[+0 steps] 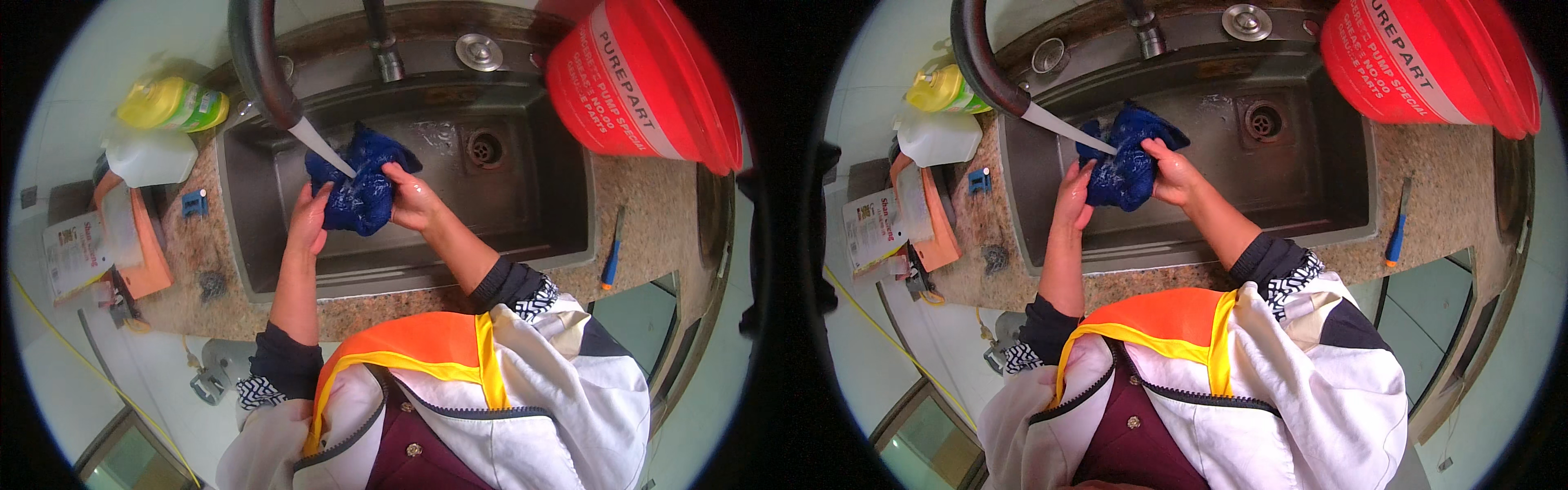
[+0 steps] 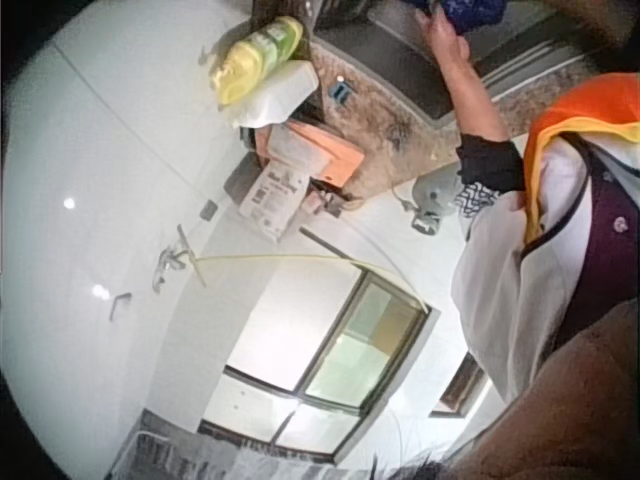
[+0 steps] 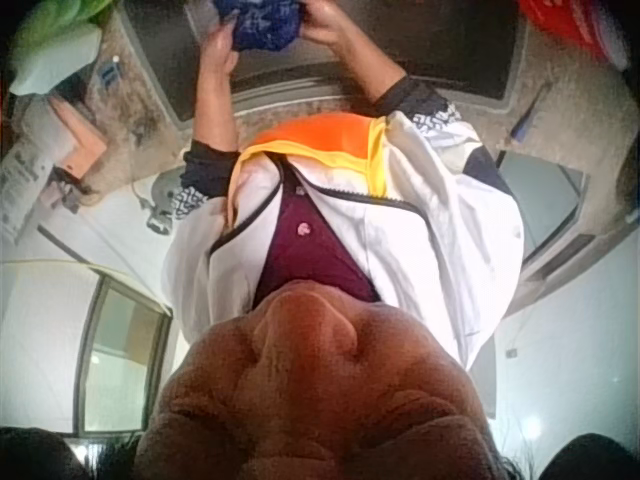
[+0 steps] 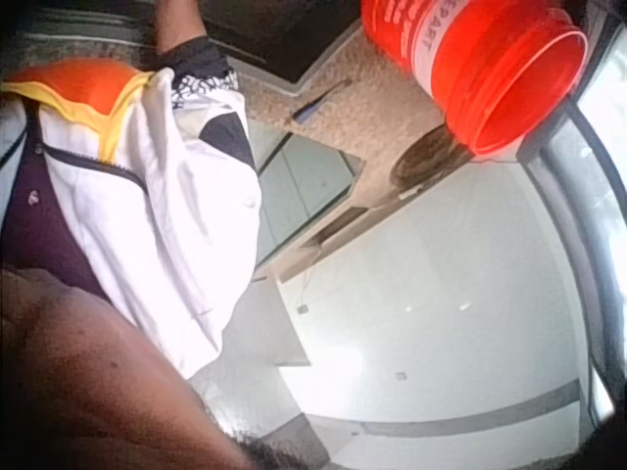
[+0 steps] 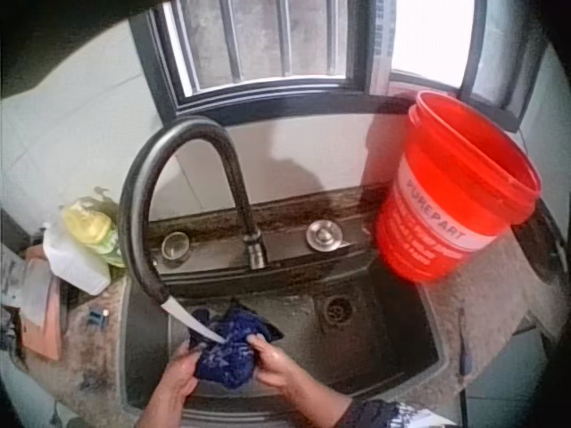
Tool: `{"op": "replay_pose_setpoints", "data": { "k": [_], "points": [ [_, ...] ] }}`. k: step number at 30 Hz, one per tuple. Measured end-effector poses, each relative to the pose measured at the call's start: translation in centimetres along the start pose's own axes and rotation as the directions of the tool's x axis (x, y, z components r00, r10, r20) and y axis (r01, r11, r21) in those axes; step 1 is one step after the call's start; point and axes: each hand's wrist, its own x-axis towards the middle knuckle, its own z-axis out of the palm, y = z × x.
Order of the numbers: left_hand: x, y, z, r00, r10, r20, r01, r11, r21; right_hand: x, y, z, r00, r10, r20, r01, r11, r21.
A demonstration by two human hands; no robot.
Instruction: The person rinses a blue cloth under a kitchen tap, then wipes a large round wooden surface and the surrounding countertop. They repeatedly rinse the cloth and continue wiping the sink basin and countertop before walking into a hallway.
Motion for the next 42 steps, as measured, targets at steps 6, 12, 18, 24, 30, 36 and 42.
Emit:
{"op": "replay_pose_setpoints", "data": {
  "k": [6,12,18,24,30,36,42],
  "points": [
    [0.7,0.2,1.2,0.997,-0.058,-0.049,0.048,0.981,-0.186,-1.5,-0.7,1.2,0.961,0.096,0.261,-0.131,0.984,0.121],
    [0.2,-1.8,0.8,0.94,-0.317,0.126,0.337,0.92,-0.201,-1.0,-1.9,0.9,0.919,-0.38,0.101,0.3,0.51,-0.806],
    [-0.3,-2.4,0.7,0.962,-0.124,0.243,0.25,0.752,-0.61,0.6,-3.0,-1.6,0.824,-0.553,-0.121,0.165,0.439,-0.883],
    [0.0,-1.2,1.8,0.947,-0.157,0.28,0.28,0.832,-0.479,1.9,-0.7,-1.0,0.995,-0.053,-0.087,0.024,0.952,-0.305],
    [1.0,-0.8,1.5,0.953,-0.121,-0.276,0.171,0.972,0.163,0.6,-0.2,1.5,0.995,-0.096,-0.011,0.091,0.974,-0.207],
    [-1.4,0.2,4.5,0.986,0.048,-0.162,-0.014,0.978,0.207,2.2,-1.1,-0.6,0.992,0.029,0.119,-0.002,0.976,-0.218],
    [-0.7,0.2,8.4,0.944,0.2,-0.261,-0.051,0.872,0.486,4.1,2.5,-1.9,0.99,0.006,-0.138,-0.026,0.99,-0.14]
  ]
}}
